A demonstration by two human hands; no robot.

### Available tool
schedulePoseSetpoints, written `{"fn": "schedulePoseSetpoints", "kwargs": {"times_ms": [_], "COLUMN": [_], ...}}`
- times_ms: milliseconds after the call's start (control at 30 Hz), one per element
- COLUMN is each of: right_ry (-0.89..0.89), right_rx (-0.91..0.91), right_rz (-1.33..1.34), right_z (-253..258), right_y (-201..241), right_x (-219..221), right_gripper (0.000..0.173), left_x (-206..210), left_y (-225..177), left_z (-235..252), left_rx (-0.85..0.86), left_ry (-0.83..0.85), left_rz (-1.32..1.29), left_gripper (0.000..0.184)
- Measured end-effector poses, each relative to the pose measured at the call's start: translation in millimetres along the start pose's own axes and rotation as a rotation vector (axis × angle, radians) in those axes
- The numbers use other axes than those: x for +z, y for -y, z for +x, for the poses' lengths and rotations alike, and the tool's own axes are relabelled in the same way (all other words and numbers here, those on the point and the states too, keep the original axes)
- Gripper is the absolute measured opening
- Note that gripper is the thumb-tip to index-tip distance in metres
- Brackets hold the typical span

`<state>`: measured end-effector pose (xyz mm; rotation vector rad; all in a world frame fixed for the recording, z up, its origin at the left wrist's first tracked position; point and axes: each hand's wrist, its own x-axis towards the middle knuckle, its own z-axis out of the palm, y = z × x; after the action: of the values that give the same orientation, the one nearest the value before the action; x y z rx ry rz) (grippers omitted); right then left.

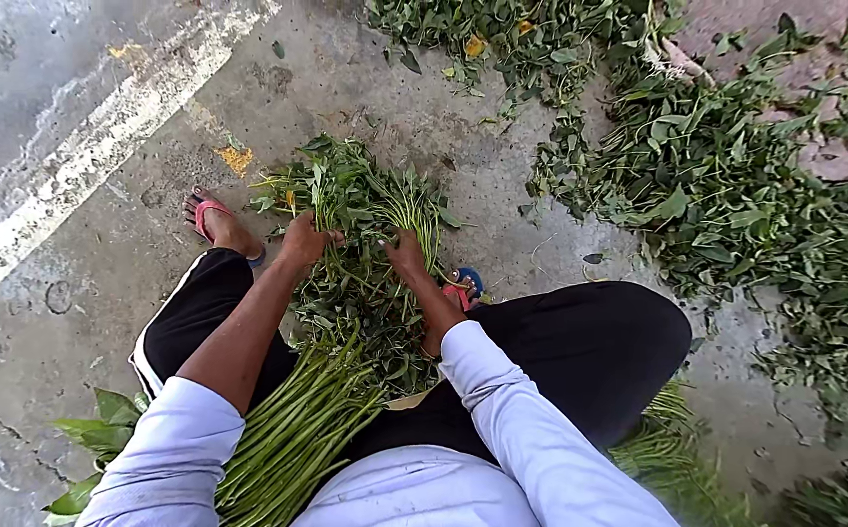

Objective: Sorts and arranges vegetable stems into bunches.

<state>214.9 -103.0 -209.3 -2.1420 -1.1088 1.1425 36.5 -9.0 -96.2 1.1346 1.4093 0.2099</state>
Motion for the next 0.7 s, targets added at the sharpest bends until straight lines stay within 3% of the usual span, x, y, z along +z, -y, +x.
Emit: {"fn": "schedulePoseSetpoints", "kwargs": {"times_ms": [67, 133, 267, 367, 500, 700], "right_ry": [-0.024, -0.046, -0.019, -0.121, -0.130, -0.035], "right_rx": [0.183, 0.254, 0.282, 0.182, 0.159, 0.267], "right_rz": [-0.160, -0.257, -0.343, -0.317, -0.277, -0.328], "right_z": [10.4, 16.4, 23.9, 9.9, 1.4, 30.7], "right_y": [-19.5, -31.3, -36.6, -57.6, -53.8, -38.5], "right_x": [-4.9, -0.8, 12.0, 24.7, 17.7, 10.5], "right_gripper": [0.058, 0.061, 0.065, 0.062, 0.057, 0.055], "left_x": [-0.2, 0.2, 0.6, 1.1, 1.3, 1.9], "left_y": [-0.1, -2.1, -7.7, -9.5, -10.7, -10.4], "left_z": [-1.7, -4.9, -9.4, -11.9, -13.0, -10.3], "left_rx": [-0.016, -0.041, -0.087, -0.101, -0.086, -0.085], "left_ry": [-0.003, 0.001, 0.014, 0.030, 0.061, 0.094], "left_rz": [-0.072, -0.142, -0.191, -0.213, -0.217, -0.222], "left_gripper": [0.040, 0.037, 0.037, 0.037, 0.034, 0.037]}}
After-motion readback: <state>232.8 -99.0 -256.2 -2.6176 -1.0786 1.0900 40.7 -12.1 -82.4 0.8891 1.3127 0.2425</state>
